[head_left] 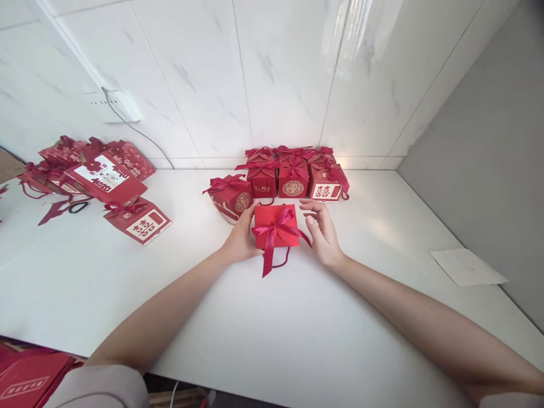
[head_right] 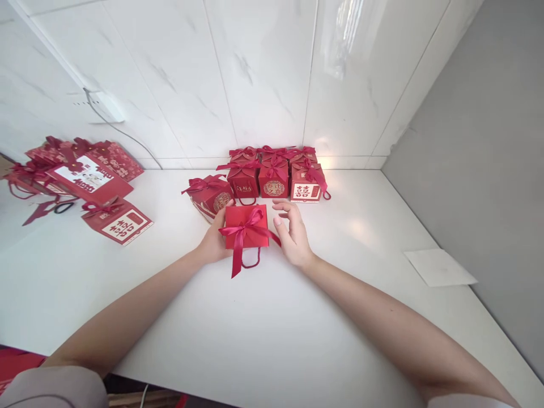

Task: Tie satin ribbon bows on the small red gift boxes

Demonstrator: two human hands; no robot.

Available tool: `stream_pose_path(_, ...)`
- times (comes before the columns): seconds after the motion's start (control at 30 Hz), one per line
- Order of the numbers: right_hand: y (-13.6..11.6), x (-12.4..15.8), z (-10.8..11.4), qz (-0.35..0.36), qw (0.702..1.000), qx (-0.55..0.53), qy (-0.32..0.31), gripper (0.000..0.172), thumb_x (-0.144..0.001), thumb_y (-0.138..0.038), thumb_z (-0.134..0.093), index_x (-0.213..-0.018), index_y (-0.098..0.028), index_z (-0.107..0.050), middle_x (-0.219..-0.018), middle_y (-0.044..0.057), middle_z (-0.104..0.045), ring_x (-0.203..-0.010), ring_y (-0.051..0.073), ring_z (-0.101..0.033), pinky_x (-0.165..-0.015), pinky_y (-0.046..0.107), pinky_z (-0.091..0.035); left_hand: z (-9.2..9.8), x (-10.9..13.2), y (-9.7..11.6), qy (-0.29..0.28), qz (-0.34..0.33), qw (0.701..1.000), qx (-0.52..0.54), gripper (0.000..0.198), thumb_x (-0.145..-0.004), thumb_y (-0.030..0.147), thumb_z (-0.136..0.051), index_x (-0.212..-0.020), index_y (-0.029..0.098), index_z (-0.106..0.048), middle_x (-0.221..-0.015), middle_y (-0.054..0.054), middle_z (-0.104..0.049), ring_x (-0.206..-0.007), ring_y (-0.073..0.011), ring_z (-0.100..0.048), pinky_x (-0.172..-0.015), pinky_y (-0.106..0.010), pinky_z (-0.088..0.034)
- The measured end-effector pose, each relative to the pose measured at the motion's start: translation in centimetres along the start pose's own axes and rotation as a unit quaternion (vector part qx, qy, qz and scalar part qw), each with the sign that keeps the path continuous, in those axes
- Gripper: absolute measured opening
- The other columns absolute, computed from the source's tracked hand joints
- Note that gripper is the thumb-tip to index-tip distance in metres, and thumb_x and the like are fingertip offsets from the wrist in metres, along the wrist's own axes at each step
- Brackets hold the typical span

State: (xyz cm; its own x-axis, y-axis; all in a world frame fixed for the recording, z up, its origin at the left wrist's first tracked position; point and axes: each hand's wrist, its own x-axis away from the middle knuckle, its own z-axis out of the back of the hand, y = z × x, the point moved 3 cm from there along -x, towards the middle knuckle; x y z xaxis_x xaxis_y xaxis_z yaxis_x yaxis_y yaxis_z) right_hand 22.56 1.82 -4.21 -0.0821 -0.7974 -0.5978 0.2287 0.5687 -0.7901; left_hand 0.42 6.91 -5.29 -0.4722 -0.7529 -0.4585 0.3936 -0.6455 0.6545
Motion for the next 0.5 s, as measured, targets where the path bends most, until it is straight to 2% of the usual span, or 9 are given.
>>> stream_pose_path(0.07, -1.0, 0.3, -0.1, 0.073, 0.994, 0.083, -0.006, 0.027, -0.097, -0.035, -0.043, -0.122, -0.027, -0.052, -0.136, 0.009, -0.049, -0.130, 0.026, -0.044, -0.107, 0.048, -0.036, 0.3, -0.2, -0.2, 0.036, -0.014, 0.999, -0.015, 0.121, -0.055, 0.039, -0.087, -0.152, 0.031, -0.015, -0.147, -0.015, -0.038, -0.133, -0.0375, -0.045, -0.108, -0.057, -0.041)
stream_pose_path(0.13, -1.7, 0.7, -0.5, 0.107, 0.981, 0.159, -0.036, 0.033, -0.097, -0.031, -0.044, -0.129, -0.028, -0.050, -0.142, 0.009, -0.045, -0.133, 0.027, -0.040, -0.110, 0.050, -0.032, 0.5, -0.3, -0.2, 0.074, -0.016, 0.997, -0.031, 0.115, -0.058, 0.037, -0.085, -0.150, 0.027, -0.017, -0.146, -0.016, -0.038, -0.133, -0.0356, -0.045, -0.108, -0.054, -0.041)
stream_pose_path(0.3, -1.8, 1.0, -1.4, 0.093, 0.959, 0.257, -0.081, 0.043, -0.098, -0.034, -0.042, -0.141, -0.029, -0.042, -0.152, 0.010, -0.035, -0.139, 0.030, -0.034, -0.110, 0.053, -0.030, 0.4, -0.2, 0.3, 0.110, -0.008, 0.992, -0.061, 0.104, -0.060, 0.032, -0.084, -0.145, 0.023, -0.024, -0.145, -0.017, -0.038, -0.132, -0.0322, -0.046, -0.108, -0.048, -0.041)
stream_pose_path(0.5, -1.4, 1.0, -1.7, 0.096, 0.955, 0.263, -0.096, 0.051, -0.098, -0.034, -0.042, -0.148, -0.031, -0.033, -0.155, 0.010, -0.030, -0.139, 0.031, -0.033, -0.110, 0.055, -0.032, 0.5, -0.3, 0.7, 0.110, -0.022, 0.990, -0.088, 0.097, -0.062, 0.032, -0.082, -0.142, 0.023, -0.029, -0.140, -0.015, -0.044, -0.127, -0.0308, -0.050, -0.104, -0.046, -0.046)
